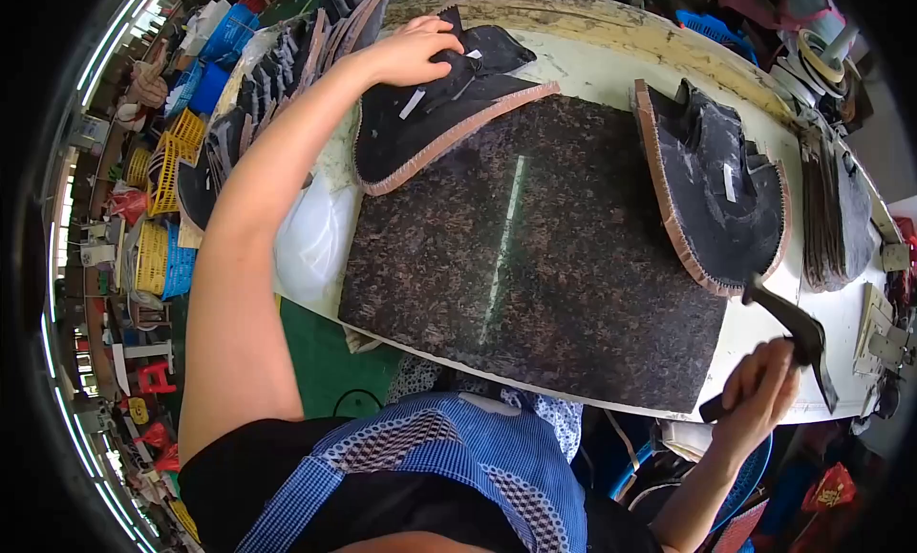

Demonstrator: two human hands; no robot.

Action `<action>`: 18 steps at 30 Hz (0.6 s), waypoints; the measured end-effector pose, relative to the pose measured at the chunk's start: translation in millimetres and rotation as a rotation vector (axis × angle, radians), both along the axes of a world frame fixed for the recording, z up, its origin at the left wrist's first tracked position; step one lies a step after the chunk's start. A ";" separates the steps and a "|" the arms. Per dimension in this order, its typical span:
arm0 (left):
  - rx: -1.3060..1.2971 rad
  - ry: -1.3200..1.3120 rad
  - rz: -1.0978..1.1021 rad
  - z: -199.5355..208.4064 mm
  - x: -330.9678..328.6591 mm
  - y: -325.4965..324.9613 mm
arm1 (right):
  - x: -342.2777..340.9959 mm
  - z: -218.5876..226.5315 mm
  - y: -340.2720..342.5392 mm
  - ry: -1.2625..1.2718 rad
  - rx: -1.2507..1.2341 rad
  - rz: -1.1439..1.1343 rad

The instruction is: Hammering the edges of shoe upper components on a workbench to flatten seams during assembly.

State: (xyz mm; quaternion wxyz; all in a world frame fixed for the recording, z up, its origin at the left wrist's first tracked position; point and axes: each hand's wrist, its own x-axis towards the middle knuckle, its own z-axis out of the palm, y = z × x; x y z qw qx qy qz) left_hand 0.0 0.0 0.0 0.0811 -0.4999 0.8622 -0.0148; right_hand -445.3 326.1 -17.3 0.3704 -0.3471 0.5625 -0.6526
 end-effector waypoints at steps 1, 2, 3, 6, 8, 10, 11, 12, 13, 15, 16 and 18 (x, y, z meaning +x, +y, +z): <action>-0.050 0.103 -0.157 1.1 20.2 10.8 | 13.8 2.8 -10.5 0.028 0.009 0.061; -0.139 0.269 -0.272 7.1 30.5 22.5 | 27.9 10.3 -16.0 0.037 0.034 0.087; -0.163 0.307 -0.257 10.5 14.7 33.0 | 7.5 11.5 -31.0 0.102 -0.045 0.238; -0.029 0.569 -0.304 62.5 -0.4 92.1 | 29.3 13.4 -36.8 0.189 -0.024 0.294; 0.013 0.731 -0.336 100.1 -4.8 136.8 | 47.7 16.6 -49.5 0.238 -0.043 0.403; 0.133 0.817 -0.400 125.7 -13.5 165.6 | 68.1 21.8 -58.2 0.278 -0.110 0.521; 0.178 0.807 -0.488 130.9 -18.6 176.0 | 46.1 -0.4 -60.3 0.111 -0.095 0.715; 0.211 1.182 -0.321 112.8 -36.8 179.6 | 63.8 0.1 -55.2 -0.197 -0.064 0.636; 0.428 1.182 -0.241 113.9 -42.6 186.3 | 82.0 3.7 -49.9 -0.502 -0.035 0.551; 0.642 1.226 -0.150 91.4 -50.6 194.2 | 74.2 -3.7 -47.2 -0.784 -0.163 0.988; 0.798 1.218 -0.074 84.4 -51.7 199.2 | 79.7 3.5 -36.5 -0.728 -0.074 0.977; 1.039 1.251 0.100 57.2 -54.2 211.0 | 88.2 39.7 -10.6 -0.269 0.327 0.725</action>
